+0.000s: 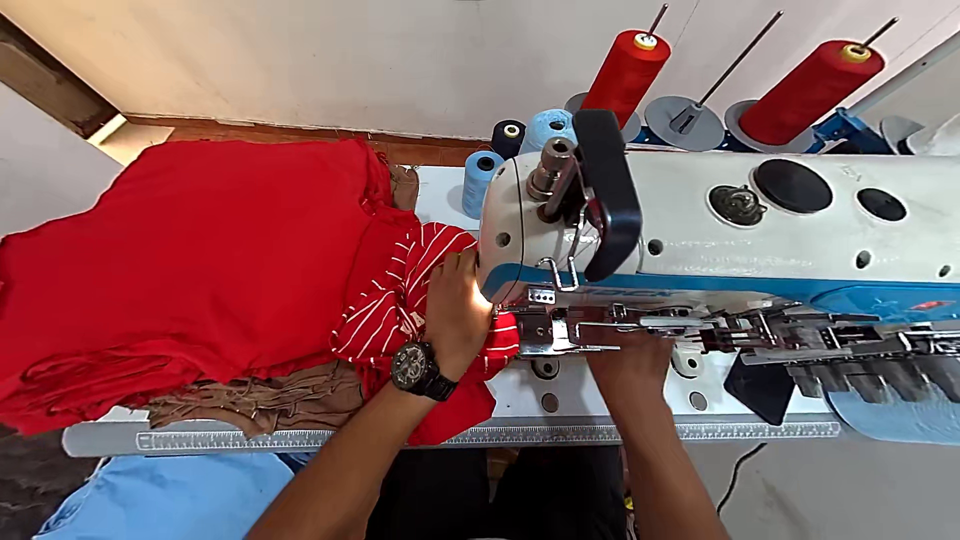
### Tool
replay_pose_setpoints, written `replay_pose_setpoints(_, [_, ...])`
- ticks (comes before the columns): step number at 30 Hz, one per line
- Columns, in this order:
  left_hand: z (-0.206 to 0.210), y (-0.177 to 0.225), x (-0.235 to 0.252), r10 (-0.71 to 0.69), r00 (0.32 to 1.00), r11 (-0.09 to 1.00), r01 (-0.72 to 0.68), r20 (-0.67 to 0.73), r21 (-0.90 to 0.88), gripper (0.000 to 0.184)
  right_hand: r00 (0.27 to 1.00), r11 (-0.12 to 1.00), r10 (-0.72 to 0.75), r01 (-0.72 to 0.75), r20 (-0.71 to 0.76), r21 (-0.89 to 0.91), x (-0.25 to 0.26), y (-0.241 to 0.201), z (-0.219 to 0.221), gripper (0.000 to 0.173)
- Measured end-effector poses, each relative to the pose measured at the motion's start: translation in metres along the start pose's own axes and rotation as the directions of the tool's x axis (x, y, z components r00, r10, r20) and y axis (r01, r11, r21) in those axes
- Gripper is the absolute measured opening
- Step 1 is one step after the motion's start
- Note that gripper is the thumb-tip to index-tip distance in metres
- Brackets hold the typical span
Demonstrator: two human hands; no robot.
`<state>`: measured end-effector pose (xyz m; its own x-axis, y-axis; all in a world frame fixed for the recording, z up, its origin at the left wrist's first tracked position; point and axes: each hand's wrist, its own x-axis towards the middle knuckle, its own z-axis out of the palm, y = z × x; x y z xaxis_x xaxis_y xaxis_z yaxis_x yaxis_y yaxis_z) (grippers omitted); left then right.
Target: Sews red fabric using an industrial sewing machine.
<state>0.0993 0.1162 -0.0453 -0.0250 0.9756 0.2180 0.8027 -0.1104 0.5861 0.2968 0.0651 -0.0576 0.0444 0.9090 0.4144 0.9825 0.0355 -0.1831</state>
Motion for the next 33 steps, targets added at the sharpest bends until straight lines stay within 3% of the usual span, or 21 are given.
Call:
replay_pose_setpoints(2, [-0.007,-0.004,0.012,0.071,0.992,0.996,-0.075,0.103,0.039,0.04,0.987,0.994,-0.009,0.026,0.16,-0.104,0.011,0.004,0.008,0.017])
replay_pose_setpoints(4, [-0.013,-0.013,0.04,0.158,0.971,0.963,-0.192,0.181,0.188,0.034,0.952,1.0,0.006,-0.006,0.306,0.001,0.02,0.01,0.016,0.024])
replay_pose_setpoints(8, [-0.011,-0.037,0.11,0.172,0.967,0.919,-0.227,0.19,0.324,0.03,0.964,0.991,-0.082,0.052,0.254,0.124,0.022,0.01,0.009,0.027])
replay_pose_setpoints(11, [-0.003,-0.052,0.133,0.308,0.938,0.87,-0.345,0.157,0.352,0.026,0.941,0.957,-0.279,0.257,0.192,0.132,0.037,0.019,0.004,0.026])
replay_pose_setpoints(13, [-0.004,-0.055,0.133,0.365,0.914,0.857,-0.404,0.175,0.321,0.027,0.906,0.949,-0.31,0.314,0.289,0.034,0.05,0.015,0.0,0.032])
replay_pose_setpoints(14, [-0.005,-0.057,0.133,0.386,0.906,0.847,-0.423,0.175,0.323,0.027,0.88,0.96,-0.245,0.279,0.406,-0.025,0.058,-0.001,-0.009,0.036])
replay_pose_setpoints(16, [-0.007,-0.059,0.133,0.41,0.895,0.827,-0.446,0.176,0.341,0.026,0.734,0.966,-0.022,0.19,0.679,-0.174,0.077,-0.055,-0.034,0.04])
replay_pose_setpoints(18, [-0.006,-0.059,0.132,0.419,0.889,0.807,-0.458,0.186,0.372,0.027,0.494,0.933,0.14,0.225,0.858,-0.282,0.093,-0.095,-0.038,0.041])
replay_pose_setpoints(19, [-0.005,-0.059,0.133,0.419,0.888,0.803,-0.459,0.187,0.38,0.027,0.413,0.923,0.153,0.264,0.898,-0.279,0.099,-0.098,-0.029,0.041])
replay_pose_setpoints(20, [-0.005,-0.059,0.132,0.411,0.89,0.802,-0.456,0.198,0.386,0.027,0.388,0.923,0.135,0.286,0.912,-0.258,0.102,-0.093,-0.02,0.04])
replay_pose_setpoints(21, [-0.006,-0.057,0.132,0.392,0.893,0.802,-0.449,0.22,0.394,0.028,0.396,0.923,0.106,0.302,0.912,-0.238,0.103,-0.081,-0.007,0.039])
replay_pose_setpoints(22, [-0.009,-0.055,0.131,0.368,0.896,0.803,-0.441,0.249,0.4,0.028,0.483,0.93,0.055,0.294,0.874,-0.222,0.099,-0.061,0.01,0.038])
replay_pose_setpoints(24, [-0.016,-0.053,0.119,0.365,0.889,0.823,-0.446,0.275,0.351,0.028,0.756,0.952,-0.094,0.259,0.648,-0.164,0.08,-0.012,0.037,0.037])
replay_pose_setpoints(27, [-0.036,-0.062,0.064,0.47,0.849,0.865,-0.498,0.239,0.068,0.035,0.878,0.948,-0.283,0.317,0.387,-0.025,0.061,0.02,0.003,0.036])
replay_pose_setpoints(29, [-0.05,-0.075,0.019,0.545,0.8,0.825,-0.566,0.252,0.013,0.037,0.907,0.916,-0.392,0.37,0.152,0.154,0.033,0.028,-0.009,0.033])
replay_pose_setpoints(30, [-0.054,-0.081,0.002,0.57,0.79,0.81,-0.586,0.225,0.01,0.028,0.9,0.882,-0.431,0.404,0.067,0.242,0.018,0.029,-0.009,0.03])
replay_pose_setpoints(33, [-0.066,-0.084,-0.018,0.482,0.85,0.87,-0.493,0.213,-0.005,0.022,0.89,0.841,-0.454,0.438,-0.025,0.319,-0.006,0.007,-0.012,0.025])
